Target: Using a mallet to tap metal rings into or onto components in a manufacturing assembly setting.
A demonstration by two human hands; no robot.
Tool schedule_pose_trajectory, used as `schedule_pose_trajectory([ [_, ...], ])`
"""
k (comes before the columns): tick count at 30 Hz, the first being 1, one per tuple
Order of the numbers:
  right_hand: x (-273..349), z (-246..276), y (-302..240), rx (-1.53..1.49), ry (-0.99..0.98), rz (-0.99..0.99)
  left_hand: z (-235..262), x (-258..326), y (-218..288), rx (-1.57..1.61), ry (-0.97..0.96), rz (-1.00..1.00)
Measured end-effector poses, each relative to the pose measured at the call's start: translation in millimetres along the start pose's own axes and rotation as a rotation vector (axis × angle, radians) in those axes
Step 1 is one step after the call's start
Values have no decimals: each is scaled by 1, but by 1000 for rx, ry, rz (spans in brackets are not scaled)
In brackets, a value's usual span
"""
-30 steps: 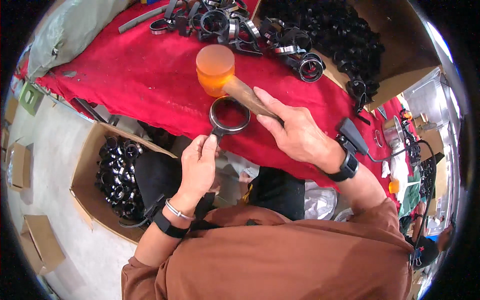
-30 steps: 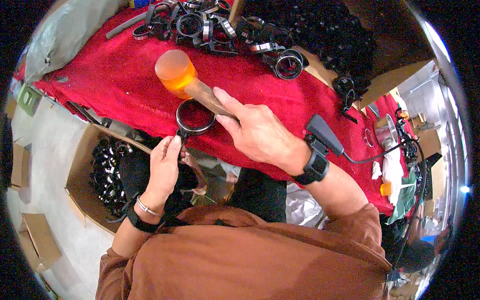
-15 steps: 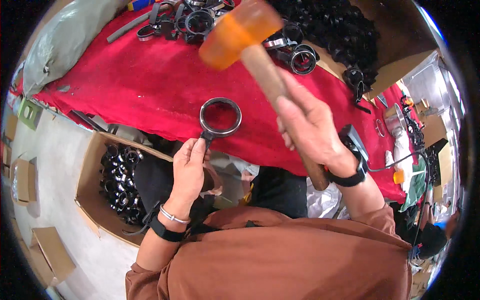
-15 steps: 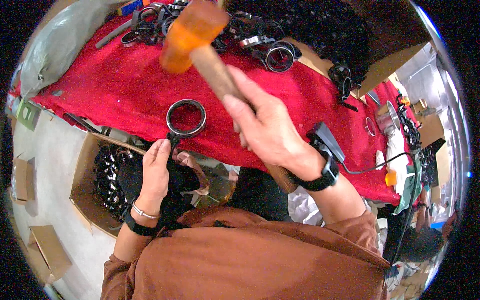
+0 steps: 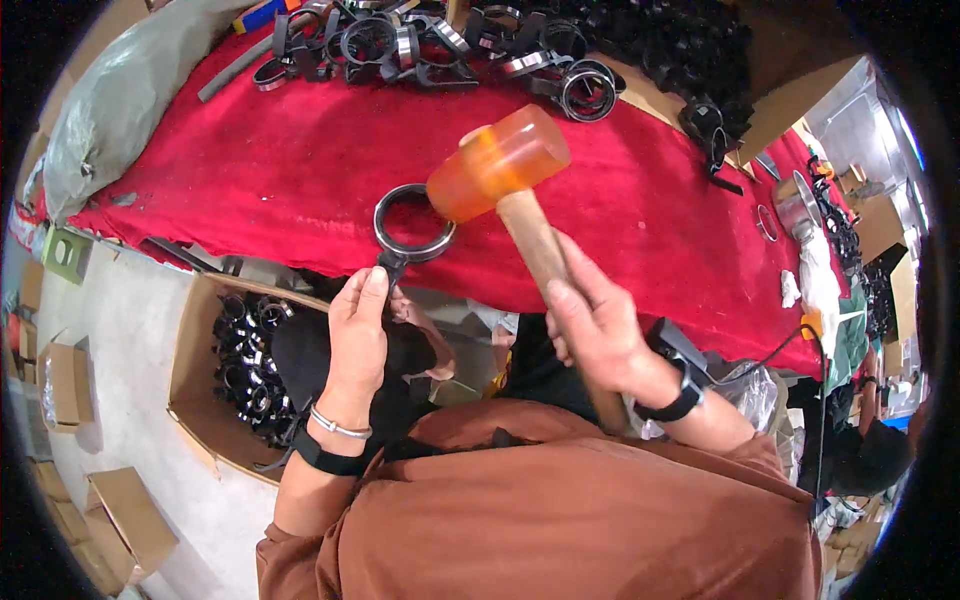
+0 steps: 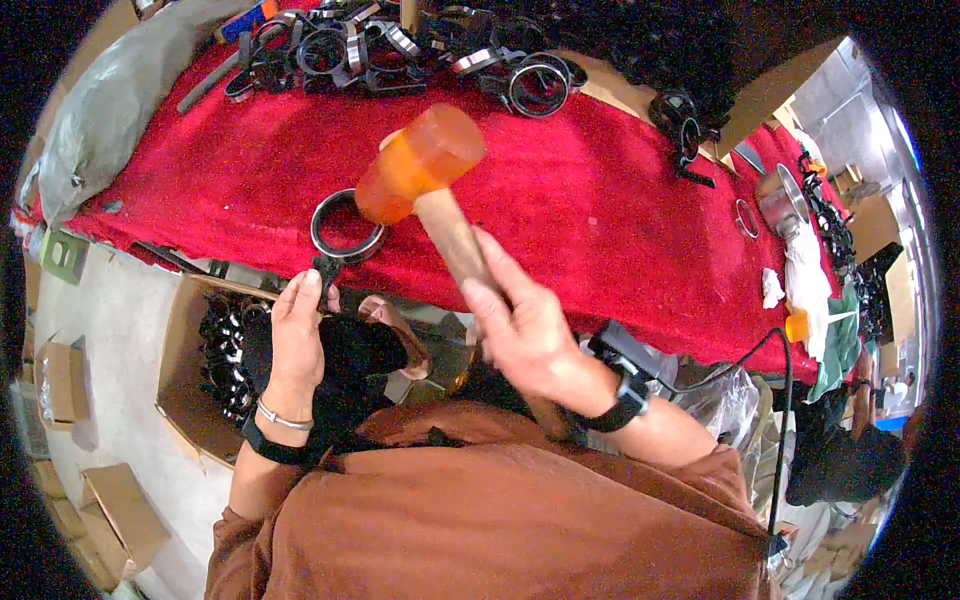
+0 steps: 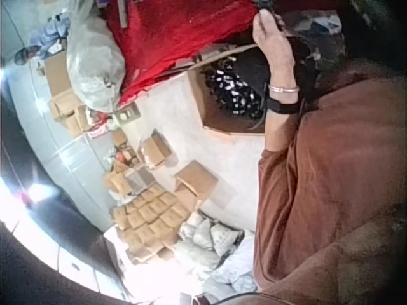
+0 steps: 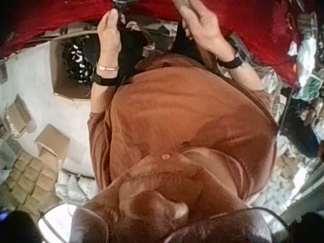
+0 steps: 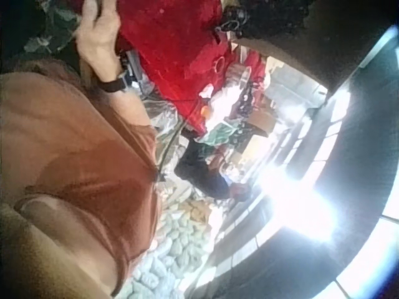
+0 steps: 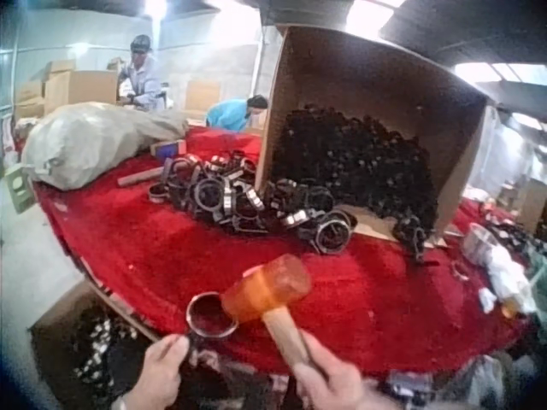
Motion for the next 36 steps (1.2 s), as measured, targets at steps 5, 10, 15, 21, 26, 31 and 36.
schedule_pose_trajectory([
  [5,0,18,-22,-91,3,39,3,1,3,-37,-10,-22],
  [10,19,-4,13,-170,56,181,-3,2,5,-21,33,-11],
  [15,14,2,4,-84,-7,5,4,0,3,-31,-46,-60],
  [21,15,3,6,11,-45,145,4,0,1,68,-79,22],
  [26,-2,33,5,-319,161,-87,12,-2,-9,118,-163,-22],
  [31,-14,51,4,-323,318,-36,14,-5,-18,182,-209,-38],
  [36,-19,49,-3,-208,168,-197,15,-7,-24,230,-200,-17],
])
Point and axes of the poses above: each hand's wrist, its own x-axis away from the middle knuckle, its own z-axis out of the back of the hand, y = z × x, the point moved 4 cm from there along -x, towards the middle knuckle, and after that the axes turned 14 degrees about y, right-handed, at the moved point
